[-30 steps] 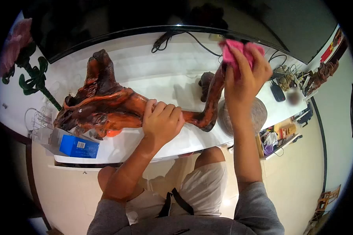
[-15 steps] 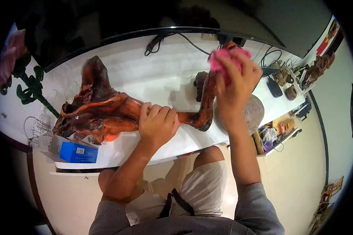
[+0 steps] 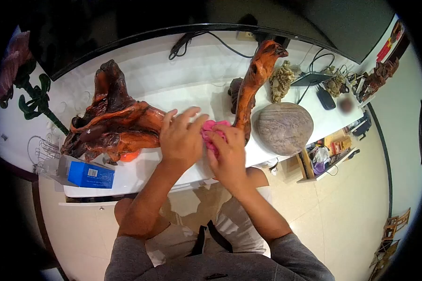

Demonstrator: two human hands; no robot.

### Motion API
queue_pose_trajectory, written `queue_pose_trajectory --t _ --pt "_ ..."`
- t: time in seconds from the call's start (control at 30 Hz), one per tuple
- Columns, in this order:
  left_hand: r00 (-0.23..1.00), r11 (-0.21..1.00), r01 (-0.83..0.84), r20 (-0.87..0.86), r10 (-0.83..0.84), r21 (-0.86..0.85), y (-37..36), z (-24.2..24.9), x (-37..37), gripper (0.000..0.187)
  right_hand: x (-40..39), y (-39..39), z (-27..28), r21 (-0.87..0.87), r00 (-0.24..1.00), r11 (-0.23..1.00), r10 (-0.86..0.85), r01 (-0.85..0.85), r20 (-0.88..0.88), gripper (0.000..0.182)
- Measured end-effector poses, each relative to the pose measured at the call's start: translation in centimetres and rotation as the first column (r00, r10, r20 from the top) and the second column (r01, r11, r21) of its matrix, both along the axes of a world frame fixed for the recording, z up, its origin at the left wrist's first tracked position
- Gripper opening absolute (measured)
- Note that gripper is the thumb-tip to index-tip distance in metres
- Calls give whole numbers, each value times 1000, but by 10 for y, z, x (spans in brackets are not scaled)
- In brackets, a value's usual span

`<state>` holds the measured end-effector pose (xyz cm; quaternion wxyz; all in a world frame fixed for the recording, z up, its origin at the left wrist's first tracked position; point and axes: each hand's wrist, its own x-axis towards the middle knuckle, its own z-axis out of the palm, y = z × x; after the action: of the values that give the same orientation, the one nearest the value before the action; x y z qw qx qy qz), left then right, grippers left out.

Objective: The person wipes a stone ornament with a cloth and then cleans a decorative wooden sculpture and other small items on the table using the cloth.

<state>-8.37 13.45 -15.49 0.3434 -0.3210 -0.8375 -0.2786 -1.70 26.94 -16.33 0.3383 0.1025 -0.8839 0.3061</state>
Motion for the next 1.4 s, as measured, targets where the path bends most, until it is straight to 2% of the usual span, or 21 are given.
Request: queue_pose_trajectory --t 0.1,0.13,0.23,0.27,0.3,0.37,0.43,0.5,0.53,0.63,0.67,0.77,0.87,0.93,0.97,1.0,1.07,1.17,1.27,1.4 --pt "995 946 83 21 -95 314 -14 12 -5 25 0 -18 1 -79 999 996 52 -51 5 43" --pt "998 975 37 -51 -26 217 -20 23 -5 23 -3 -23 3 -87 997 993 76 -77 -13 43" --pt "996 994 -64 -54 69 93 -32 33 -7 21 -7 -35 11 -114 987 982 146 -153 -65 44" --pt "999 992 -24 -42 29 121 -37 32 -7 17 -8 -34 13 -99 984 982 148 -158 -97 44" --pt "995 994 -53 -84 61 94 -38 36 -3 16 -10 -34 14 -82 980 983 152 -164 -128 44" --pt "977 991 -127 -168 133 46 -44 51 8 13 -10 -15 22 -22 984 1000 7 -11 -177 46" --pt "968 980 -195 -153 197 25 -52 55 10 14 -19 -5 13 -71 991 993 -97 91 -94 45" --pt "950 957 -288 -134 283 -18 -54 60 7 16 -20 -15 2 -37 996 996 -87 85 -33 44" --pt "940 935 -335 -103 324 -119 -56 58 4 19 -21 -24 -1 -23 997 997 -80 80 -5 43" --pt "966 914 -258 -71 248 -312 -64 53 6 24 -21 -50 5 -118 999 993 -2 -2 -41 42" --pt "969 916 -243 -48 241 -318 -66 55 6 29 -21 -60 10 -141 996 988 44 -56 -82 43" --pt "972 915 -217 9 234 -340 -68 60 8 27 -21 -74 10 -180 989 976 99 -118 -111 48" --pt "982 962 -145 87 169 -231 -80 64 7 30 -12 -49 -5 -92 987 984 142 -149 -78 42" --pt "979 974 -180 73 191 -135 -90 68 8 32 -10 -32 -11 -13 994 995 97 -98 -53 36" --pt "976 976 -199 71 205 -84 -95 68 11 33 -11 -33 -13 -37 994 995 90 -92 -65 36" --pt "960 946 -281 -33 280 -163 -101 69 12 38 -12 -35 -9 -60 994 995 81 -86 -76 36" --pt "951 934 -303 7 310 -191 -101 68 15 41 -19 -50 -2 -107 991 990 78 -90 -104 36" --pt "944 924 -318 19 329 -211 -101 66 18 46 -28 -87 5 -115 961 970 189 -215 -201 39" --pt "951 932 -301 8 309 -203 -104 64 16 45 -32 -96 7 -105 951 959 241 -265 -195 39" --pt "962 943 -267 -2 272 -199 -107 65 16 45 -11 -56 -1 -40 975 979 194 -199 -108 36"
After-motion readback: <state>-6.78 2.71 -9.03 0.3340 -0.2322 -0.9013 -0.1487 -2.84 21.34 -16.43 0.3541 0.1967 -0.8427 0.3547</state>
